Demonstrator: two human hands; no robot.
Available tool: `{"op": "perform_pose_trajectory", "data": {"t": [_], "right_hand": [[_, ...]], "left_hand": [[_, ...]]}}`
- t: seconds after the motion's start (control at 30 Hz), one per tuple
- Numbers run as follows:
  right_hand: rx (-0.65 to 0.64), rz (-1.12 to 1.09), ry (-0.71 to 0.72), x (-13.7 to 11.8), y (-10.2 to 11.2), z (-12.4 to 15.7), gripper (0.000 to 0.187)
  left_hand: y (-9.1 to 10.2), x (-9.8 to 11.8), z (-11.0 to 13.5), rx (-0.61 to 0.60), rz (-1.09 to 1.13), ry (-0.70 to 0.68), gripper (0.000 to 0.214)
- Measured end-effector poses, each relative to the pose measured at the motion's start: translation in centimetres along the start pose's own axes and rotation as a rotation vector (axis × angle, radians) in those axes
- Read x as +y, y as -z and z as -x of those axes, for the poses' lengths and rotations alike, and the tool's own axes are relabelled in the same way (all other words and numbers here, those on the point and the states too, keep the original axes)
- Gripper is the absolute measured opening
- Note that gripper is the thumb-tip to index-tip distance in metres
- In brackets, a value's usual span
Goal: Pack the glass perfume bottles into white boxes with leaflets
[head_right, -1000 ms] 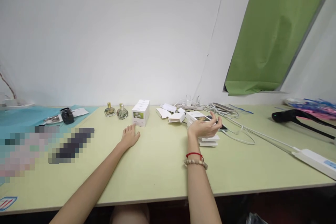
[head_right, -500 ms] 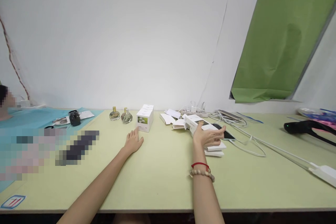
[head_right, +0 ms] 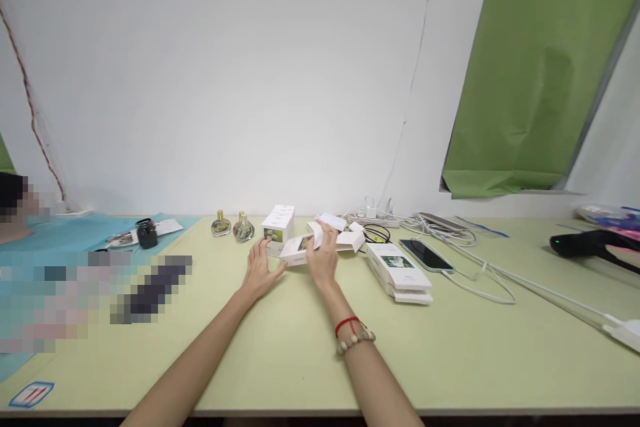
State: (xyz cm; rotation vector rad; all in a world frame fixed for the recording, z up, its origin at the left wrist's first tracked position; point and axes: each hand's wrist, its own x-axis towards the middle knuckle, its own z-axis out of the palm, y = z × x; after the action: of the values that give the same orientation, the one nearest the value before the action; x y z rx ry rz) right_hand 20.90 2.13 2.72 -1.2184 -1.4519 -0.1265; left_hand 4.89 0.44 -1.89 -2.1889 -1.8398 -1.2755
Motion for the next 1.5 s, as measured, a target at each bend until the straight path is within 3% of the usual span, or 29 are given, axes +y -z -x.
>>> {"op": "perform_pose_trajectory", "data": {"t": [0.1,0.27,0.33,0.5,0.57,0.63,0.83,1.0,1.13,1.27,1.37,1.5], "right_hand": [[-0.096,-0.075,-0.089,0.1,-1.2,1.2,0.045],[-0.016,-0.247,-0.274,1.8,-1.4,0.4,0.045],[-0.045,-0.312,-0.294,2.2,-1.6,0.2,0.043],[-0.507,-0.356,-0.175,2.6,-2.9,1.4,0.029],[-0.539,-0.301,-0.137,2.7,-3.1,1.8,0.024],[-0.483,-0.204,-0.181,3.0,-3.1,1.8,0.024],[-0.187,0.037,-0.62,5.6,-1.9,0.3,0.032],[0.011,0.15,-0.8,7.5,-1.1,-0.4,0.04],[-0.007,0.139,-0.795,8.6,-1.7,-0.5,0.036],[-0.042,0.087,-0.737,9.5,-2.7,-0.6,0.036],[0.013,0.041,-0.702,9.9,-2.9,-0.7,0.034],[0.194,-0.024,-0.619,9.7,-2.4,-1.3,0.039]], "left_hand": [[0.1,0.3,0.1,-0.02,0.002,-0.092,0.069],[0.2,0.5,0.2,-0.036,-0.012,-0.17,0.068],[0.4,0.7,0.3,-0.015,0.003,-0.207,0.066],[0.4,0.6,0.3,-0.025,0.065,-0.309,0.038],[0.2,0.3,0.2,-0.033,0.07,-0.326,0.025],[-0.1,0.1,0.0,-0.026,0.059,-0.334,0.02],[0.0,0.5,-0.2,0.048,-0.016,-0.26,0.025],[0.7,1.2,-0.2,0.162,-0.136,-0.224,0.033],[0.5,1.6,-0.1,0.158,-0.114,-0.32,0.024],[0.5,1.7,-0.1,-0.016,-0.03,-0.402,0.024],[1.3,1.2,-0.3,-0.103,-0.028,-0.315,0.029],[2.4,-0.1,-0.6,-0.052,-0.084,-0.125,0.04]]}}
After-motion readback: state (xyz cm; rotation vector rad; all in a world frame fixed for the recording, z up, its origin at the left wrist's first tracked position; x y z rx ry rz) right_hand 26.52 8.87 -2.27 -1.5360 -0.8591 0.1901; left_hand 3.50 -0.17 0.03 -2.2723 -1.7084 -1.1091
